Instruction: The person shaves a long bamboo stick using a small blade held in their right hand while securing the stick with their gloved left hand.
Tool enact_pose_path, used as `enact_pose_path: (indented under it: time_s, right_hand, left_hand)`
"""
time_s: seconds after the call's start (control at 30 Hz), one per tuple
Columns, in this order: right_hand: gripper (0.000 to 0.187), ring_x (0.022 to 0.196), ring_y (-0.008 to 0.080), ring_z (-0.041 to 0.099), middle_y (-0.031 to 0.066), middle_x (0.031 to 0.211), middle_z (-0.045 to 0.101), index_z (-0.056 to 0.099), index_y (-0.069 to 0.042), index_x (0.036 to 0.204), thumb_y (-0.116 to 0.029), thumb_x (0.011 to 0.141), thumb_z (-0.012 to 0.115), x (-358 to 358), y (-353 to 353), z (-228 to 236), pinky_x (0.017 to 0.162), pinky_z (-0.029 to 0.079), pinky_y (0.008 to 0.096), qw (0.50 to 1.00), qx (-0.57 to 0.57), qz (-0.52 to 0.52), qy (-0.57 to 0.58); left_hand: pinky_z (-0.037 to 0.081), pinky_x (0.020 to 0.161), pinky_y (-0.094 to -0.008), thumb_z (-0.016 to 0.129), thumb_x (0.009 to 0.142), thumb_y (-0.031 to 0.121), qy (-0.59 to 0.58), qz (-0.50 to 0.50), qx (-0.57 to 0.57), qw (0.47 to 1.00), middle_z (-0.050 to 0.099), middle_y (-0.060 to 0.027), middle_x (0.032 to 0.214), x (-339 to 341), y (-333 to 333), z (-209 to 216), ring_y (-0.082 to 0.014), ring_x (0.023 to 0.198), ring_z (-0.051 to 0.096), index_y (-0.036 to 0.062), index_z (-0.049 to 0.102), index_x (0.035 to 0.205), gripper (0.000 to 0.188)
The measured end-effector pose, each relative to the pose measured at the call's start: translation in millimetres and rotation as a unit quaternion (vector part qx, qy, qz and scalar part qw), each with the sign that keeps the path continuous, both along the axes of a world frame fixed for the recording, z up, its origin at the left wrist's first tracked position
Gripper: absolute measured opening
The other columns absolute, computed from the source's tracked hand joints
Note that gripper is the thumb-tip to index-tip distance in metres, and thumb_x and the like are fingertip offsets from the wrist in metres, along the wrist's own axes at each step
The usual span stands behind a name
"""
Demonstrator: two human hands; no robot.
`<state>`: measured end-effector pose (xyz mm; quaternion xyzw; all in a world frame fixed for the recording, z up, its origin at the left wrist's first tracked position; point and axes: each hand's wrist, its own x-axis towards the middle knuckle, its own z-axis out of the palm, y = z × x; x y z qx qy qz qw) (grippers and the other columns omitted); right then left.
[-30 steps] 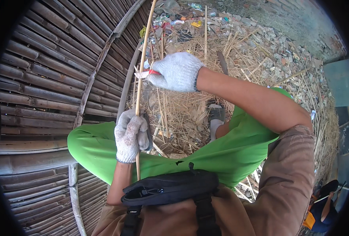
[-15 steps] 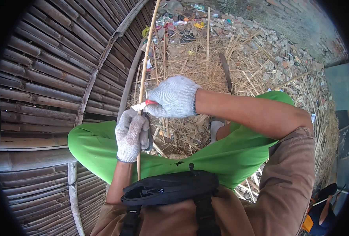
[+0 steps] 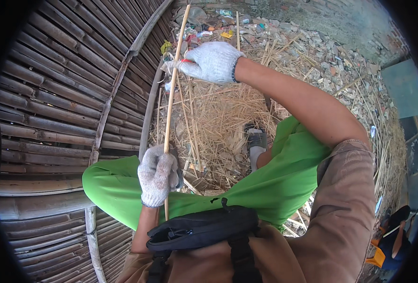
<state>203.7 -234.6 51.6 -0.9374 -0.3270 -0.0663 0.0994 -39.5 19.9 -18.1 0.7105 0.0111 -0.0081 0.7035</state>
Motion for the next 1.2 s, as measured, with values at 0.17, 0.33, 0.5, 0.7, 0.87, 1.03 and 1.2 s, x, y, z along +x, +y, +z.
enact_pose_path:
  time_s: [0.17, 0.33, 0.5, 0.7, 0.87, 1.03, 1.2]
  right_hand:
    - [0.074, 0.093, 0.0414, 0.075, 0.0203, 0.091, 0.076, 0.075, -0.008, 0.103, -0.069, 0.109, 0.035, 65.7, -51.5, 22.4, 0.089, 0.058, 0.0539, 0.993, 0.011, -0.115, -0.036]
    - [0.075, 0.091, 0.042, 0.074, 0.0218, 0.091, 0.075, 0.074, -0.008, 0.11, -0.071, 0.109, 0.031, 36.8, -30.0, 29.0, 0.086, 0.059, 0.0546, 0.993, -0.01, -0.111, 0.034]
    - [0.062, 0.07, 0.0406, 0.072, 0.0215, 0.072, 0.068, 0.073, -0.007, 0.098, -0.059, 0.11, 0.041, -44.0, 19.9, 1.0, 0.067, 0.058, 0.056, 0.993, -0.004, 0.022, 0.113]
    - [0.036, 0.068, 0.04, 0.071, 0.016, 0.074, 0.07, 0.07, -0.013, 0.089, -0.046, 0.103, 0.061, -115.3, 43.4, -20.0, 0.061, 0.057, 0.053, 0.984, 0.051, 0.118, 0.126]
    - [0.038, 0.068, 0.0395, 0.072, 0.0154, 0.073, 0.07, 0.071, -0.014, 0.089, -0.049, 0.102, 0.061, -101.5, 39.8, -7.7, 0.062, 0.058, 0.0532, 0.989, 0.025, 0.125, 0.081]
    - [0.043, 0.067, 0.0393, 0.073, 0.0156, 0.073, 0.072, 0.073, -0.015, 0.087, -0.053, 0.101, 0.061, -98.0, 38.6, -7.2, 0.062, 0.059, 0.0533, 0.989, 0.044, 0.131, 0.053]
    - [0.042, 0.069, 0.0389, 0.072, 0.0143, 0.073, 0.069, 0.067, -0.014, 0.086, -0.052, 0.102, 0.06, -85.1, 32.7, 6.0, 0.061, 0.056, 0.0532, 0.995, 0.002, 0.099, 0.031]
  left_hand:
    - [0.045, 0.046, -0.0245, 0.063, 0.108, 0.015, -0.017, -0.039, 0.051, 0.998, 0.065, 0.0, 0.069, -6.7, -1.0, -2.0, -0.0049, 0.051, 0.057, 0.0007, 0.065, 0.122, 0.02]
    - [0.045, 0.048, -0.0244, 0.064, 0.107, 0.016, 0.003, -0.019, 0.055, 0.998, 0.065, 0.0001, 0.069, -0.6, -3.1, -0.2, -0.0049, 0.051, 0.057, 0.0001, 0.067, 0.119, 0.02]
    - [0.043, 0.045, -0.0233, 0.065, 0.107, 0.015, -0.013, 0.015, 0.049, 0.999, 0.066, -0.0009, 0.076, 9.3, -3.2, 1.1, -0.0033, 0.051, 0.053, 0.0002, 0.065, 0.125, 0.023]
    - [0.041, 0.045, -0.0225, 0.065, 0.107, 0.011, -0.038, 0.045, 0.043, 0.997, 0.066, -0.0007, 0.075, 12.2, -5.2, 9.7, -0.0023, 0.051, 0.053, -0.0015, 0.064, 0.124, 0.021]
    - [0.04, 0.045, -0.023, 0.066, 0.106, 0.012, -0.039, 0.051, 0.063, 0.996, 0.065, 0.0, 0.072, 10.8, -1.9, 10.7, -0.0023, 0.05, 0.052, -0.0008, 0.064, 0.124, 0.022]
    - [0.04, 0.044, -0.0231, 0.066, 0.106, 0.013, -0.05, 0.052, 0.083, 0.994, 0.064, 0.0, 0.072, 11.1, -2.2, 14.6, -0.0028, 0.05, 0.053, -0.0001, 0.064, 0.125, 0.023]
    - [0.041, 0.043, -0.0232, 0.067, 0.106, 0.012, -0.029, 0.053, 0.036, 0.998, 0.065, -0.0018, 0.074, 8.9, 1.0, 16.4, -0.0046, 0.048, 0.054, -0.0008, 0.064, 0.127, 0.025]
